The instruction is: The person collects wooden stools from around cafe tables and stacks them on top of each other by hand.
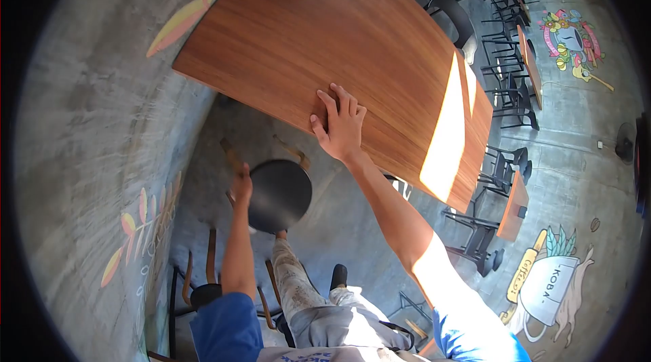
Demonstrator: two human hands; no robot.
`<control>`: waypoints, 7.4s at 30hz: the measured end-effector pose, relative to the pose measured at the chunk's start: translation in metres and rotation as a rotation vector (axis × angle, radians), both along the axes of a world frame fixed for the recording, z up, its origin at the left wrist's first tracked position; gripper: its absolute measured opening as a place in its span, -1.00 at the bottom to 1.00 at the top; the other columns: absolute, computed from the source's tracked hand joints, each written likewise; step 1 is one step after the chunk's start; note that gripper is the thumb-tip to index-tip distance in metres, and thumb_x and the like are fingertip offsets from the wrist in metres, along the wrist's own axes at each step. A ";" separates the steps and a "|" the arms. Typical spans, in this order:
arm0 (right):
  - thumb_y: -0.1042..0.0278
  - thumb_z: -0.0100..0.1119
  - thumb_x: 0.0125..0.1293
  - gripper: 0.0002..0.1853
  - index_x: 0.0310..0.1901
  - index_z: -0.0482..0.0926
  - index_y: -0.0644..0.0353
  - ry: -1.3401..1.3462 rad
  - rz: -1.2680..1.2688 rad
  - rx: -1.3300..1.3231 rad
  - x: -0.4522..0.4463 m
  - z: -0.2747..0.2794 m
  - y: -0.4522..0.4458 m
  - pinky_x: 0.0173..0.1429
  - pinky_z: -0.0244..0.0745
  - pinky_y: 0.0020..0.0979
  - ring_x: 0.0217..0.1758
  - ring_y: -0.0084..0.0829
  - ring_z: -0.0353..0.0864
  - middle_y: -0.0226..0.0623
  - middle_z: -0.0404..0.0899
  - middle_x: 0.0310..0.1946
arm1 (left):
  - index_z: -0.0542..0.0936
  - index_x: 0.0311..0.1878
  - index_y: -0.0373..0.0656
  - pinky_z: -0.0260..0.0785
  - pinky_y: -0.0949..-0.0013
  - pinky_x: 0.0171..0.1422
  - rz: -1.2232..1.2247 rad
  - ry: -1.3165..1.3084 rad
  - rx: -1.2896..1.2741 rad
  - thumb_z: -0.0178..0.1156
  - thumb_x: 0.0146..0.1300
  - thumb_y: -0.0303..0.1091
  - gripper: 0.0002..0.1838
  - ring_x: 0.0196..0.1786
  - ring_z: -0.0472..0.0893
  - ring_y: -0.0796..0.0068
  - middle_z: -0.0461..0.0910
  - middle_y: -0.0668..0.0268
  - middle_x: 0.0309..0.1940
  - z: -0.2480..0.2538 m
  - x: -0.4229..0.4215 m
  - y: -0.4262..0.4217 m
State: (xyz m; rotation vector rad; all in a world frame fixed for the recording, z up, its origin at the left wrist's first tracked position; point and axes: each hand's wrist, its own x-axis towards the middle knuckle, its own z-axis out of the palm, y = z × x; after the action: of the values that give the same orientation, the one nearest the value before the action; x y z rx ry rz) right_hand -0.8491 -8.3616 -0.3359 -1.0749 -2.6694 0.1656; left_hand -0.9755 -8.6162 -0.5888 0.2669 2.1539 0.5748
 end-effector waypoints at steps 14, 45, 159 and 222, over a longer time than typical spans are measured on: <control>-0.06 0.19 0.40 -0.38 0.39 0.40 0.07 0.192 0.028 -0.668 0.076 0.050 -0.074 0.58 0.06 0.02 0.62 0.04 0.01 0.00 0.13 0.53 | 0.67 -0.11 -0.21 0.43 -0.08 0.02 0.083 0.279 0.188 0.02 0.42 0.31 -0.34 -0.10 0.67 -0.11 0.71 -0.01 -0.24 0.255 0.146 -0.147; -0.13 0.34 0.35 -0.29 0.20 0.45 0.41 1.230 -1.225 -0.860 0.885 0.194 -0.546 0.26 0.35 -0.39 0.21 -0.47 0.45 -0.21 0.54 0.11 | 0.62 0.10 -0.29 0.36 0.33 0.14 -0.771 -0.435 0.533 0.12 0.45 0.23 -0.35 -0.04 0.57 0.49 0.67 0.29 -0.11 0.445 0.752 -0.132; -0.16 0.27 0.37 -0.36 0.15 0.65 0.34 2.670 -3.027 0.767 1.253 -0.282 -1.402 0.19 0.52 -0.32 0.05 -0.32 0.69 -0.10 0.72 -0.01 | 0.44 0.29 -0.39 0.40 0.31 0.27 -3.041 -0.163 -0.637 0.16 0.48 -0.19 -0.50 0.15 0.63 0.29 0.65 0.08 0.12 0.002 1.647 -0.982; 0.24 0.11 0.53 -0.71 0.07 0.61 0.26 1.570 -1.660 -0.136 1.965 0.167 -0.650 -0.01 0.50 -0.46 -0.07 -0.53 0.64 -0.33 0.67 -0.12 | 0.63 -0.01 -0.11 0.50 0.17 0.06 -2.657 -0.590 0.383 0.07 0.46 -0.13 -0.71 -0.03 0.69 0.13 0.71 0.16 -0.12 0.405 2.004 -0.185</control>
State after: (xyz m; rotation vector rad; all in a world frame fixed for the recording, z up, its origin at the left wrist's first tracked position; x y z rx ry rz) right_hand 1.1155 -9.0116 -0.1690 -1.6636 -0.1175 0.4981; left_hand 1.0288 -8.8010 -0.1837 2.0854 -0.1354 -0.5516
